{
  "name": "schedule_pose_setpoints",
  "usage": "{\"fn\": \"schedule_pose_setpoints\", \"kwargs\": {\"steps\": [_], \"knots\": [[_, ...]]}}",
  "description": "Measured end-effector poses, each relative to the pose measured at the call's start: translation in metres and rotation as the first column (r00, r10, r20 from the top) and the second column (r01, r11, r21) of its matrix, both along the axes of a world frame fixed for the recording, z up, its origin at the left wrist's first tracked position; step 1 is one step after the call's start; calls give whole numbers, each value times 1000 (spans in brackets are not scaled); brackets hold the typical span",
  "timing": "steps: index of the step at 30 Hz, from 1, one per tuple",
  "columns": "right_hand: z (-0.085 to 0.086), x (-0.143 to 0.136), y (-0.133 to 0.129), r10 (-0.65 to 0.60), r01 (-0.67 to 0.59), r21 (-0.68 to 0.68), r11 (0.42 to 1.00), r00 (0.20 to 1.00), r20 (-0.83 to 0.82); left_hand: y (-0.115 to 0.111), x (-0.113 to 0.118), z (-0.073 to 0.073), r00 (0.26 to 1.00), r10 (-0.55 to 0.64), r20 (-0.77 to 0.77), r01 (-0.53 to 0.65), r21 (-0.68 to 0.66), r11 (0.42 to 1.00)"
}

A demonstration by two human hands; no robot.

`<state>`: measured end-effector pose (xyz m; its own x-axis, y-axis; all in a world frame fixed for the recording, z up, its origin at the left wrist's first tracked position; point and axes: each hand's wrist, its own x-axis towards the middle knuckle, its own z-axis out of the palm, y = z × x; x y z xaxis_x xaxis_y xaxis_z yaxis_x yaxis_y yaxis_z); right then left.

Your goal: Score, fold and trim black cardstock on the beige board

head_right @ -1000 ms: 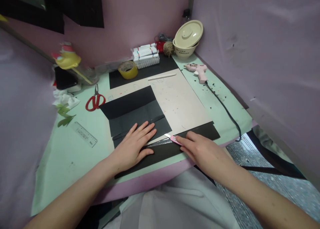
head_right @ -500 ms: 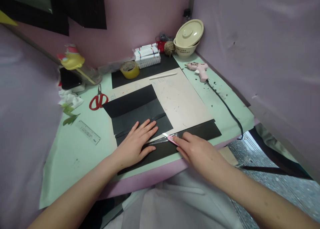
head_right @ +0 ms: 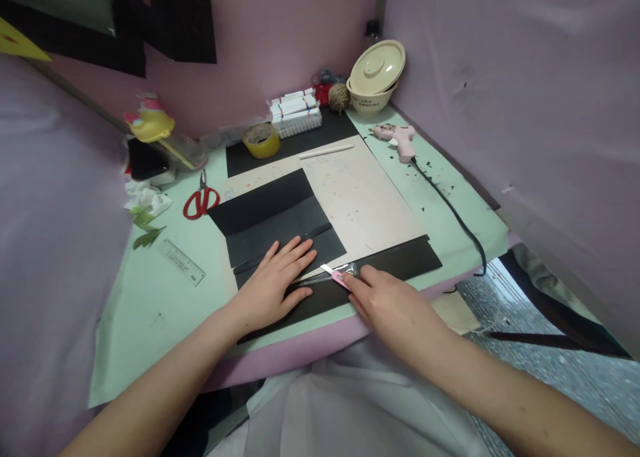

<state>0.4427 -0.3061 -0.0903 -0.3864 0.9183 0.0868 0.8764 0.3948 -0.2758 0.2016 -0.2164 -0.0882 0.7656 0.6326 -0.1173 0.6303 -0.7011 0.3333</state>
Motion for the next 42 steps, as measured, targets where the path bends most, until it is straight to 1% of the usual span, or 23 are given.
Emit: {"fn": "schedule_pose_setpoints", "kwargs": {"steps": [4, 8, 10, 12, 14, 16, 19, 21, 22, 24, 26, 27, 30, 32, 36, 42], "knots": [[-1, -2, -2, -15, 15, 10, 1000, 1000, -1, 0, 0, 0, 1000, 3, 15, -3, -9, 1000], [2, -2, -1, -26, 26, -14, 1000, 999, -21, 0, 0, 0, 1000, 7, 26, -7, -18, 1000], [7, 1, -2, -40, 37, -68, 997, 998, -47, 0, 0, 1, 999, 14, 31, -13, -33, 999], [12, 6, -3, -65, 50, -167, 985, 994, -88, 1, 1, 3, 998, 44, 39, -41, -63, 997], [16, 14, -6, -95, 55, -277, 959, 987, -131, 4, 3, 4, 993, 102, 55, -95, -114, 989], [18, 20, -8, -135, 70, -365, 929, 978, -157, 10, 7, 5, 979, 190, 71, -176, -169, 970], [17, 21, -11, -202, 91, -446, 891, 957, -208, 24, 14, 7, 930, 361, 69, -339, -220, 915], [16, 16, -12, -234, 75, -475, 877, 930, -285, 35, 15, 10, 897, 439, 59, -416, -229, 880], [15, 13, -12, -248, 66, -478, 876, 912, -328, 40, 13, 12, 894, 443, 60, -421, -223, 879], [12, 5, -14, -278, 58, -484, 873, 876, -395, 49, 6, 15, 921, 384, 59, -369, -177, 912], [10, -3, -16, -291, 42, -496, 867, 850, -439, 54, -2, 15, 952, 306, 26, -303, -85, 949], [8, -8, -18, -286, 22, -504, 864, 844, -454, 55, -6, 14, 958, 286, 1, -286, -31, 958], [3, -19, -22, -236, -49, -506, 861, 843, -483, 54, -12, 5, 957, 288, -24, -284, 112, 952], [0, -25, -24, -203, -70, -487, 870, 850, -485, 52, -13, -1, 956, 292, 5, -289, 160, 944], [-6, -31, -26, -167, -71, -441, 894, 863, -476, 49, -12, -8, 955, 291, 49, -295, 163, 941], [-9, -33, -26, -165, -29, -402, 915, 884, -438, 49, -13, -6, 953, 296, 57, -301, 148, 942]]}}
